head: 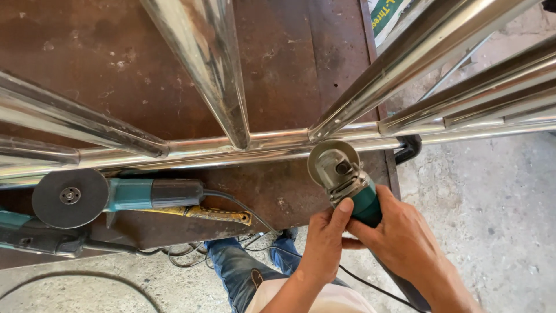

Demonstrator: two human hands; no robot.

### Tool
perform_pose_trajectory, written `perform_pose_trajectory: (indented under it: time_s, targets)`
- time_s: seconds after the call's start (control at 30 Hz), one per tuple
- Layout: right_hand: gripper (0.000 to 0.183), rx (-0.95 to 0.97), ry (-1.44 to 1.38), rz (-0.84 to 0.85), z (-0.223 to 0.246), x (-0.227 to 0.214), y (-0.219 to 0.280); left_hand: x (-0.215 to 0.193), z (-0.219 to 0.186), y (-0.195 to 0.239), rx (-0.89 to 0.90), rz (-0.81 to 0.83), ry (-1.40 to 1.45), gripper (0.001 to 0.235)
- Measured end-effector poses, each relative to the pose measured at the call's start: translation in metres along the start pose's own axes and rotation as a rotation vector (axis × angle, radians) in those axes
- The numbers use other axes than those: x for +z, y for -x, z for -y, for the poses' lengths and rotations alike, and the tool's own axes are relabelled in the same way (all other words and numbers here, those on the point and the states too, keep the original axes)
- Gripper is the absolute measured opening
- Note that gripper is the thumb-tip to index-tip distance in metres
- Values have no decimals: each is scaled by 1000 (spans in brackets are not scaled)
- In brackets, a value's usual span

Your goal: Using an angle grinder to polish and sand the joints of a metal railing assembly.

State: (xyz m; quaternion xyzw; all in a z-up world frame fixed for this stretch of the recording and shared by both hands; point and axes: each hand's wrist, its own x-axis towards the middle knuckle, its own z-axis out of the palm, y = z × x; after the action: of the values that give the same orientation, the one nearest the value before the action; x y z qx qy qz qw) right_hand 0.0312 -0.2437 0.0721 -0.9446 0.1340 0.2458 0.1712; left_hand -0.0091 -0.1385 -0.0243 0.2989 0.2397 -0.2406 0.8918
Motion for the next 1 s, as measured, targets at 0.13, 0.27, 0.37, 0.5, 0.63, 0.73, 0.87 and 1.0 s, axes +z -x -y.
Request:
perform_pose_trajectory:
  time_s: [0.13, 0.27, 0.37, 0.5, 0.63, 0.73, 0.87, 1.0]
  targets:
    - [43, 19, 2, 14, 4, -3, -1, 1, -4, -2, -4, 12, -19, 51]
    - [40, 45, -9, -7, 2, -5, -3, 9, -11, -4, -26, 18, -59, 62]
    - [42, 27, 5, -7, -1, 4, -3, 1, -7, 0, -29, -12, -33, 53]
    - [45, -2, 5, 39, -4, 11, -4, -5, -5, 4, -37, -72, -34, 49]
    - [41, 58, -35, 11, 4, 0, 1, 2, -9, 1, -37, -31, -68, 52]
    - [38, 68, -69, -3, -3, 3, -2, 10, -18, 5, -46, -43, -94, 56]
    - [39, 29, -106, 16, -10, 16, -2, 2, -11, 6, -73, -118, -89, 53]
    - [35, -66, -251, -26, -22, 28, -6, 5, -19, 12, -47, -139, -153, 48]
